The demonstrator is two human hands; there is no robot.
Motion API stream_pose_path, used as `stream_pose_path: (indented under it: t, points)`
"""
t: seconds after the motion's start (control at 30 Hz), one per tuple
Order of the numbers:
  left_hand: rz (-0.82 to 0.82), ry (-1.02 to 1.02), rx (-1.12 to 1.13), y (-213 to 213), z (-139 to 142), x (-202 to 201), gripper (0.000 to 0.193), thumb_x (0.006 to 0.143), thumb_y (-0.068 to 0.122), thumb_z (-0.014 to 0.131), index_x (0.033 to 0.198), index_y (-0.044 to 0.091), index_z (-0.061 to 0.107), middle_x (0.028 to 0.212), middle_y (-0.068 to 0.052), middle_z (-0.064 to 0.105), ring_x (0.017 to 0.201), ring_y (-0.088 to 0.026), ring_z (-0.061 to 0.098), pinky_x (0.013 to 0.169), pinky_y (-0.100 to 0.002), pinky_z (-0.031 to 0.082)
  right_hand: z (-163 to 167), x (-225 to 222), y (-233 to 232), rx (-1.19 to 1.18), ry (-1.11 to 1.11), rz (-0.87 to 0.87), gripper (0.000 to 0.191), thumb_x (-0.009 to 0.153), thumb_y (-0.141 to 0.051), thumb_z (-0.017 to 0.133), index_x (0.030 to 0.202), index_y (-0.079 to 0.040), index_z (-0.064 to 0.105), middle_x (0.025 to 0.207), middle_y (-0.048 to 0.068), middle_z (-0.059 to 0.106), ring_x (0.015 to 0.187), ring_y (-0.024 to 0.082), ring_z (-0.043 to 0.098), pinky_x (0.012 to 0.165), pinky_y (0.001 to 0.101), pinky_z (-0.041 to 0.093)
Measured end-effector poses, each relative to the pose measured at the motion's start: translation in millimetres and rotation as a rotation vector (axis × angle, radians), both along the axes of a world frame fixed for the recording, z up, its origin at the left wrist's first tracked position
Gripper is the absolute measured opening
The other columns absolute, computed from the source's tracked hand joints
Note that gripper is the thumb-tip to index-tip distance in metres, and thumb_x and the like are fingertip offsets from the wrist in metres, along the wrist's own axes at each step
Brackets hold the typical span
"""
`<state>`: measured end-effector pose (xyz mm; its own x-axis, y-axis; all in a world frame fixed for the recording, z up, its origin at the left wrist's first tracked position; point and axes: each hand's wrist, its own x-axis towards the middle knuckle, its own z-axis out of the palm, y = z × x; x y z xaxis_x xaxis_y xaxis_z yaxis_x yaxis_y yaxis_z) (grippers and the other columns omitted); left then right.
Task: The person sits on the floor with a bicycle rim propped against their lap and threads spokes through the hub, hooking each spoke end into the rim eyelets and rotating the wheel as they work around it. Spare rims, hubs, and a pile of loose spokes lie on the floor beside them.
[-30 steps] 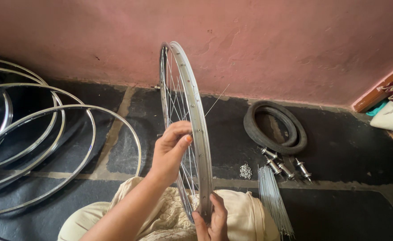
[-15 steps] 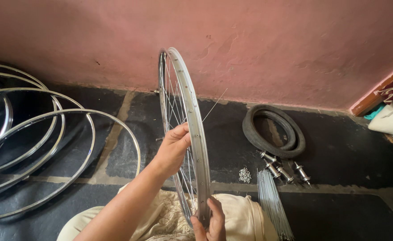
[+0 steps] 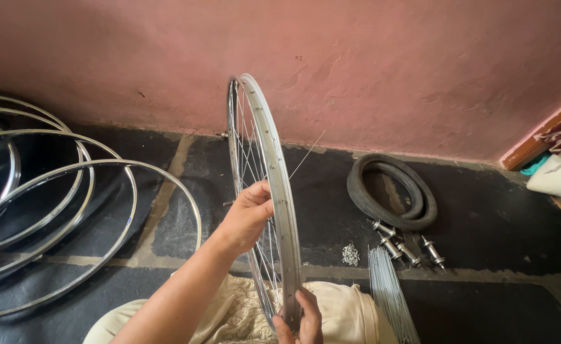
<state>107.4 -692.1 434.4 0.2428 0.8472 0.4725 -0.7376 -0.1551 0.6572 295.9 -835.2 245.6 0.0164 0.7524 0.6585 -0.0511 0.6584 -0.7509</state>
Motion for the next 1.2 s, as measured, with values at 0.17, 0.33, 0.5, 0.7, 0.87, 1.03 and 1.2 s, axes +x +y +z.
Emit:
stream_pose_path:
  t: [0.17,0.33,0.5,0.7,0.87,1.03,1.2]
  points:
    - [0.025,0.114,-0.086,-3,-3,-2,0.021,0.106,0.020,0.062,0.115,0.003,0.069,0.099,0.002,0.068,0.091,-0.007,0.059,0.085,-0.026,0.049,3,-1,1,0.033,-0.025,0.004,0.071,0.087,0.005,0.074,0.146,-0.002,0.037,0.139,0.028,0.050,0.086,0.015,0.066,0.074,0.0300,0.061]
    - [-0.023,0.104,-0.049,-5,2,-2,0.021,0.107,0.021,0.059,0.114,0.004,0.069,0.100,0.002,0.068,0.093,-0.007,0.060,0.087,-0.026,0.049,11,0,-4,0.010,-0.040,0.005,0.070,0.088,0.006,0.073,0.147,-0.002,0.037,0.139,0.027,0.051,0.087,0.015,0.065,0.074,0.0293,0.060]
    - [0.040,0.022,-0.019,-6,-3,3,0.011,0.101,0.011,0.067,0.112,0.008,0.066,0.103,0.002,0.069,0.094,-0.009,0.062,0.088,-0.028,0.051,17,1,-10,-0.015,-0.069,0.008,0.069,0.089,0.007,0.072,0.147,-0.002,0.037,0.141,0.027,0.051,0.086,0.014,0.064,0.076,0.0285,0.058]
    - [0.142,0.166,-0.085,-3,-6,9,0.022,0.106,0.023,0.060,0.116,0.005,0.070,0.098,0.004,0.067,0.092,-0.005,0.058,0.087,-0.025,0.048,17,2,-2,0.012,-0.067,0.036,0.070,0.089,0.008,0.071,0.148,-0.001,0.034,0.142,0.028,0.048,0.086,0.015,0.064,0.077,0.0293,0.058]
    - [0.032,0.122,-0.090,-5,2,3,0.023,0.105,0.025,0.061,0.116,0.007,0.068,0.099,0.004,0.067,0.092,-0.005,0.059,0.087,-0.026,0.048,18,2,-4,0.005,-0.077,0.058,0.071,0.090,0.010,0.069,0.149,-0.001,0.033,0.144,0.029,0.047,0.088,0.015,0.064,0.079,0.0303,0.058]
    - [0.015,0.055,0.007,-4,1,2,0.014,0.103,0.017,0.067,0.114,0.009,0.064,0.104,0.004,0.067,0.095,-0.007,0.060,0.088,-0.028,0.049,22,2,-5,-0.001,-0.103,0.059,0.071,0.090,0.010,0.068,0.150,-0.002,0.031,0.146,0.028,0.046,0.091,0.015,0.064,0.079,0.0302,0.058]
    - [0.096,0.137,-0.066,-5,1,7,0.022,0.107,0.021,0.061,0.118,0.005,0.070,0.100,0.003,0.066,0.092,-0.006,0.058,0.086,-0.025,0.048,25,3,-3,-0.007,-0.093,0.071,0.071,0.090,0.011,0.068,0.150,-0.002,0.032,0.145,0.028,0.046,0.094,0.017,0.065,0.082,0.0327,0.058]
